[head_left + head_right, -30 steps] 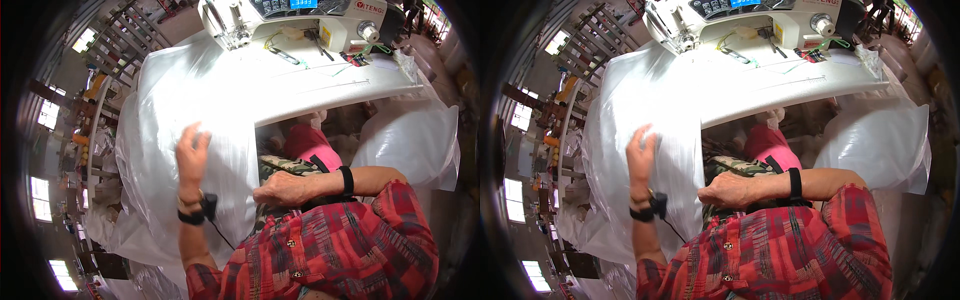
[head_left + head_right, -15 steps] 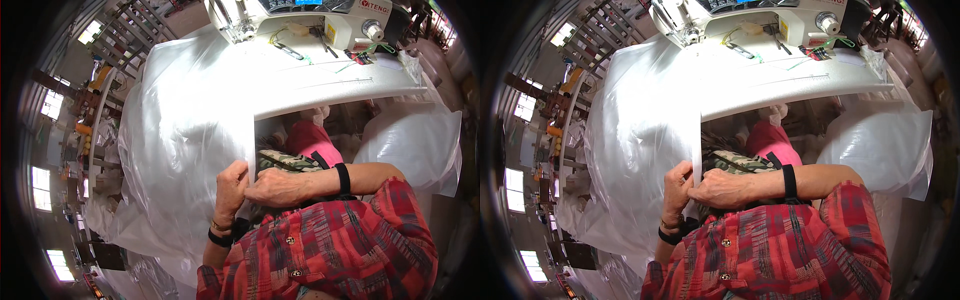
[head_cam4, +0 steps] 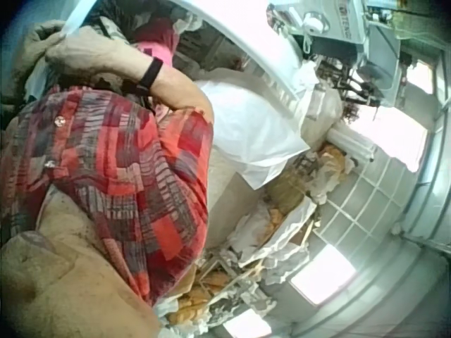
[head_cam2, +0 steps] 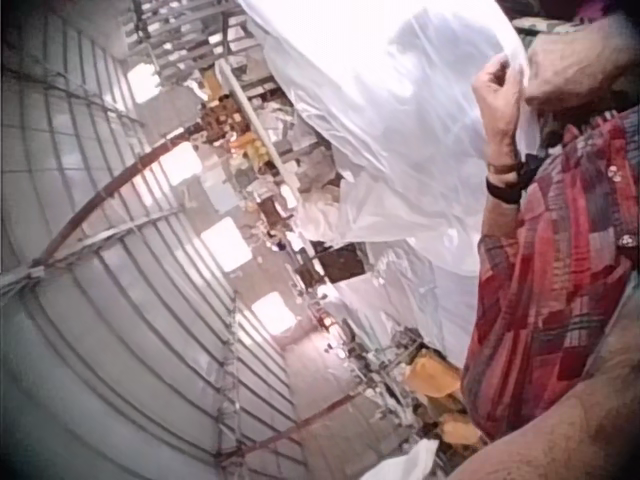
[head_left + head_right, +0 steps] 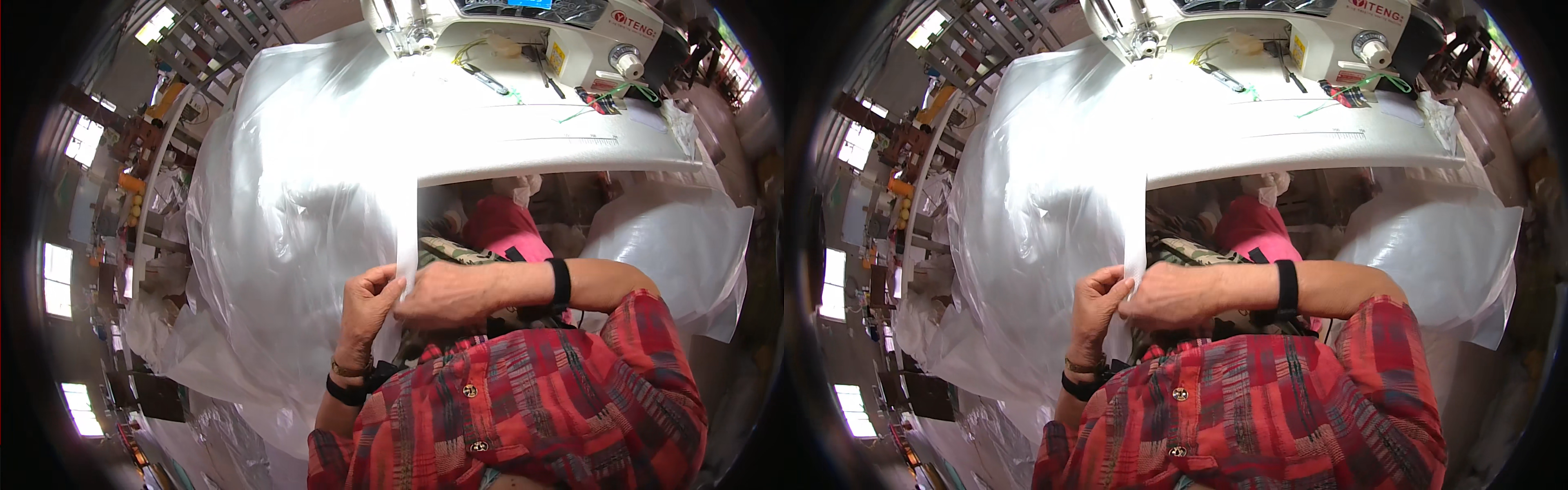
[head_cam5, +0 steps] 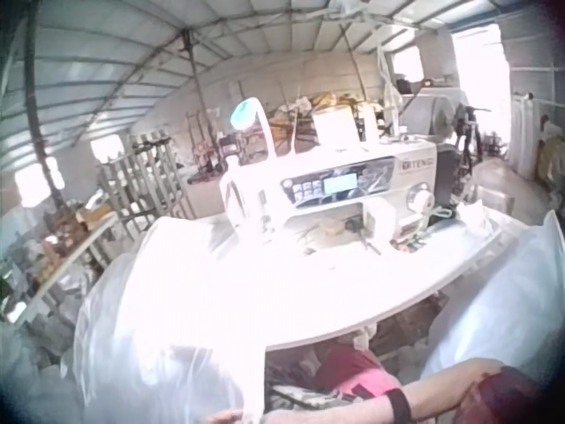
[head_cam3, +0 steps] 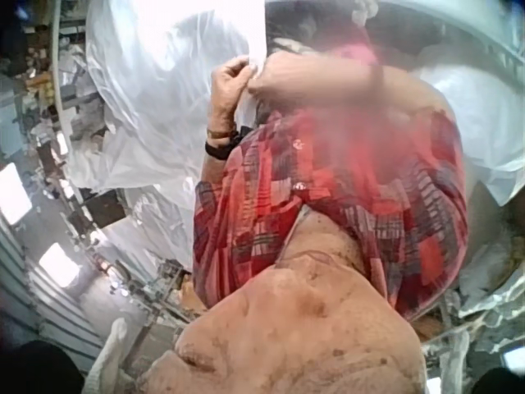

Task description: Sewing together large plastic sheets using an industrial sewing machine.

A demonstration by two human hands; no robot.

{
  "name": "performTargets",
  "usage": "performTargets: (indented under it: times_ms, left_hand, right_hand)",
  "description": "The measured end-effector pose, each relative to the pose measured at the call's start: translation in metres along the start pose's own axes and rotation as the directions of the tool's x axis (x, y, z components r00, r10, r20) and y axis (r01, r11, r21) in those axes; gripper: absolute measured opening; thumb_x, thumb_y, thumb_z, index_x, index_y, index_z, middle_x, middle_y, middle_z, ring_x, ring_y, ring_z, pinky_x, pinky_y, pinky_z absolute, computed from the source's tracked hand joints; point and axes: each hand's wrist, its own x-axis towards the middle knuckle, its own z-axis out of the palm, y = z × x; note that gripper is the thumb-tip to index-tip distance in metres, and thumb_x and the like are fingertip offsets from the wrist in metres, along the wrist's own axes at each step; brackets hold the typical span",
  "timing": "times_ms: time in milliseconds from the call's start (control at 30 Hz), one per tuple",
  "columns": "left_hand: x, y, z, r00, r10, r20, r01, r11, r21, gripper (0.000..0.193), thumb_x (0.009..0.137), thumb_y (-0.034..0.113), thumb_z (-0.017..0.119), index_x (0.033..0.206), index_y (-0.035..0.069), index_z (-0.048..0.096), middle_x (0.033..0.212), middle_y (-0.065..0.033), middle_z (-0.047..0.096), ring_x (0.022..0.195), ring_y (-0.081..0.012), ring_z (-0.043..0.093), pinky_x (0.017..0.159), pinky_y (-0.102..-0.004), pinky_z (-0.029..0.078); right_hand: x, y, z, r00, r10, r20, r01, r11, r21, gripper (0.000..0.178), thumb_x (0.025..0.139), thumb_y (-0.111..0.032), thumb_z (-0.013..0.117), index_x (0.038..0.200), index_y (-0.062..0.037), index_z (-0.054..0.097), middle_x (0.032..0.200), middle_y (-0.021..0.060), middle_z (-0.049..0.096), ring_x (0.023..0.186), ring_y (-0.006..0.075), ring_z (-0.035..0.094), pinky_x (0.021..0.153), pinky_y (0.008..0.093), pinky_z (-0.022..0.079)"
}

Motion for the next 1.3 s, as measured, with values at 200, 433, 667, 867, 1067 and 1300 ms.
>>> performTargets:
  times_ms: [200, 433, 667, 867, 1067, 1300]
  left_hand:
    - [-0.025, 0.020, 0.014, 0.975, 0.132, -0.178, -0.134, 0.991, 0.003, 0.041, 0.093, -0.002, 0.059, 0.134, -0.003, 0.055, 0.093, -0.0007, 0.059, 0.064, -0.0015, 0.049, 0.050, -0.0162, 0.039]
    - [-0.018, 0.015, 0.019, 0.904, 0.427, -0.026, -0.353, 0.779, 0.518, 0.042, 0.090, -0.005, 0.049, 0.132, -0.002, 0.055, 0.088, -0.0169, 0.054, 0.073, -0.0257, 0.054, 0.070, -0.0318, 0.047]
    - [0.009, 0.022, 0.027, 0.873, 0.476, 0.108, -0.451, 0.703, 0.550, 0.036, 0.078, -0.006, 0.050, 0.110, 0.002, 0.066, 0.079, -0.0143, 0.052, 0.066, -0.0291, 0.054, 0.063, -0.0360, 0.045]
    - [0.037, 0.030, 0.031, 0.818, 0.551, 0.164, -0.498, 0.537, 0.681, 0.021, 0.075, -0.001, 0.056, 0.090, 0.006, 0.068, 0.076, -0.0113, 0.054, 0.066, -0.0314, 0.057, 0.059, -0.0386, 0.044]
    - [0.087, 0.055, 0.029, 0.740, 0.629, 0.238, -0.555, 0.371, 0.744, 0.008, 0.075, 0.002, 0.060, 0.078, 0.007, 0.066, 0.073, -0.0100, 0.054, 0.066, -0.0304, 0.058, 0.058, -0.0392, 0.043]
    - [0.146, 0.092, 0.038, 0.645, 0.690, 0.328, -0.583, 0.167, 0.795, 0.011, 0.078, 0.007, 0.062, 0.068, 0.005, 0.058, 0.070, -0.0108, 0.053, 0.063, -0.0316, 0.057, 0.057, -0.0418, 0.044]
  right_hand:
    - [-0.004, 0.062, -0.068, 0.705, 0.344, -0.620, -0.523, 0.843, -0.127, 0.018, 0.094, -0.019, 0.058, 0.101, -0.0031, 0.063, 0.082, 0.0168, 0.064, 0.075, 0.0367, 0.063, 0.067, 0.0436, 0.051]
    - [-0.015, 0.154, -0.110, 0.835, 0.308, -0.457, -0.518, 0.720, -0.462, 0.028, 0.093, -0.029, 0.059, 0.109, -0.0059, 0.060, 0.107, 0.0165, 0.057, 0.095, 0.0337, 0.061, 0.078, 0.0441, 0.052]
    - [-0.019, 0.160, -0.116, 0.934, 0.130, -0.331, -0.343, 0.580, -0.739, 0.029, 0.093, -0.030, 0.058, 0.108, -0.0055, 0.061, 0.107, 0.0157, 0.056, 0.099, 0.0340, 0.058, 0.086, 0.0445, 0.049]
    - [-0.005, 0.158, -0.122, 0.717, 0.442, -0.539, -0.668, 0.658, -0.349, 0.024, 0.090, -0.031, 0.060, 0.096, -0.0077, 0.062, 0.099, 0.0140, 0.059, 0.101, 0.0309, 0.057, 0.087, 0.0454, 0.045]
    - [-0.005, 0.165, -0.118, 0.733, 0.367, -0.572, -0.652, 0.620, -0.437, 0.023, 0.090, -0.032, 0.060, 0.093, -0.0088, 0.061, 0.097, 0.0122, 0.061, 0.100, 0.0299, 0.057, 0.087, 0.0457, 0.040]
    - [-0.006, 0.158, -0.118, 0.695, 0.409, -0.591, -0.685, 0.626, -0.372, 0.020, 0.090, -0.028, 0.060, 0.092, -0.0077, 0.061, 0.097, 0.0125, 0.061, 0.100, 0.0301, 0.057, 0.087, 0.0456, 0.040]
